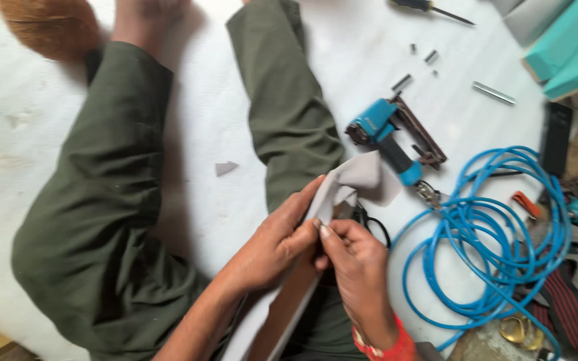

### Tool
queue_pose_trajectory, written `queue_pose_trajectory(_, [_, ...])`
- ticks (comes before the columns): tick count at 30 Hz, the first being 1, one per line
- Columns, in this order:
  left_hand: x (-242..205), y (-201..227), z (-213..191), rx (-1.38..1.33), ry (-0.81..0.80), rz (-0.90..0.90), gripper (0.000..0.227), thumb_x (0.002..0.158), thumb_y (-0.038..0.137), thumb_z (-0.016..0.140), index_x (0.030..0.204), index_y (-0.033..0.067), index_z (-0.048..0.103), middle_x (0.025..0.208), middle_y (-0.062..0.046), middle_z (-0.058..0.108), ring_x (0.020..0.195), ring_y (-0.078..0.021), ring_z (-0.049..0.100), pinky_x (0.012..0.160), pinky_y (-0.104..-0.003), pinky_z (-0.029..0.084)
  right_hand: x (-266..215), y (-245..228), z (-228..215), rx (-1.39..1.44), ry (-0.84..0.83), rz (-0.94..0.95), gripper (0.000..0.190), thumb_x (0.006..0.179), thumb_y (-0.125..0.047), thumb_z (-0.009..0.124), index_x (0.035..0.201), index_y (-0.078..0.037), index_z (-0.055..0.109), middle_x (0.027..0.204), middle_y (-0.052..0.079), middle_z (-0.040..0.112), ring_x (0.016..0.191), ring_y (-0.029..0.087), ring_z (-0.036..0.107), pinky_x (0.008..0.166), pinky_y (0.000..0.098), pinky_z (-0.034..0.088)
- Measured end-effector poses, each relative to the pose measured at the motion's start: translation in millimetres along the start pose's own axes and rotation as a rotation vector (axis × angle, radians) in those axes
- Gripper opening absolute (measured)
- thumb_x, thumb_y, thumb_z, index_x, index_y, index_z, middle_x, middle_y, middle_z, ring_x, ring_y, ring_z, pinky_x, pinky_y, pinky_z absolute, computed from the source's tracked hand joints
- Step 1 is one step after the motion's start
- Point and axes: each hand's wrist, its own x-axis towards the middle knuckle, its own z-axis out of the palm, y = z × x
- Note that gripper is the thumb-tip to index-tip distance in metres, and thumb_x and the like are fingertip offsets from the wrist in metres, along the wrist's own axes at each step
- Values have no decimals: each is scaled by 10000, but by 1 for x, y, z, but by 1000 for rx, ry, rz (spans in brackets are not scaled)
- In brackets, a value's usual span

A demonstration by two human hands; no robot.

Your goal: The person wraps a long, narrow wooden piece with gray fabric, folding the edges and securing them with a pneumatic staple gun. They repeatedly adjust the fabric and drive staples along the length of the piece.

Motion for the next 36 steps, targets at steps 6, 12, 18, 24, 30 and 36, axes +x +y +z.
queue_pose_trajectory(6, [-1, -38, -4, 10, 6, -37, 673, 1014, 279, 497, 1618, 69, 288, 1439, -192, 526, 1346, -243, 514, 1148, -332, 361, 21, 46, -27, -49, -197, 88, 149, 970, -94, 661, 974, 46, 712, 757, 40, 661, 627, 97, 608, 607, 231, 503])
queue_pose_trajectory(12, [-4, -53, -8, -76, 24, -33, 712, 983, 285, 504, 1606, 35, 266, 1607, -174, 432, 1497, -254, 405, 1202, -359, 288, 109, 13, -109, -980, 258, -833, 358, 946, -130, 778, 1230, 22, 622, 1095, 138, 682, 952, 272, 679, 863, 361, 558])
queue_pose_trajectory(18, [5, -40, -8, -52, 8, -70, 741, 941, 281, 512, 1611, 82, 266, 1525, -178, 508, 1426, -272, 492, 1174, -366, 345, 208, 24, -159, -1286, 13, -670, 1100, 710, -232, 921, 1562, 1, 266, 1066, 218, 663, 951, 397, 653, 823, 496, 525])
queue_pose_trajectory(24, [7, -41, -6, 35, 17, -52, 731, 929, 247, 507, 1611, 122, 275, 1458, -166, 530, 1376, -274, 517, 1153, -374, 368, 222, -23, -164, -1302, -35, -427, 1015, 761, -101, 803, 1632, -59, 285, 1151, 230, 708, 1015, 371, 690, 916, 437, 537])
queue_pose_trajectory(30, [9, -38, -6, 51, 15, -128, 744, 914, 248, 499, 1615, 164, 263, 1372, -148, 564, 1313, -266, 561, 1125, -364, 404, 97, -84, -173, -965, -78, -86, 553, 756, -277, 834, 1226, -27, 685, 878, 89, 718, 763, 212, 677, 666, 353, 556])
queue_pose_trajectory(36, [8, -38, -4, 88, -2, -69, 741, 937, 247, 513, 1617, 137, 239, 1441, -160, 529, 1361, -288, 533, 1142, -384, 392, 15, -53, -139, -1111, -422, -352, 637, 743, -393, 915, 1161, 8, 649, 1029, 110, 718, 924, 182, 700, 769, 330, 553])
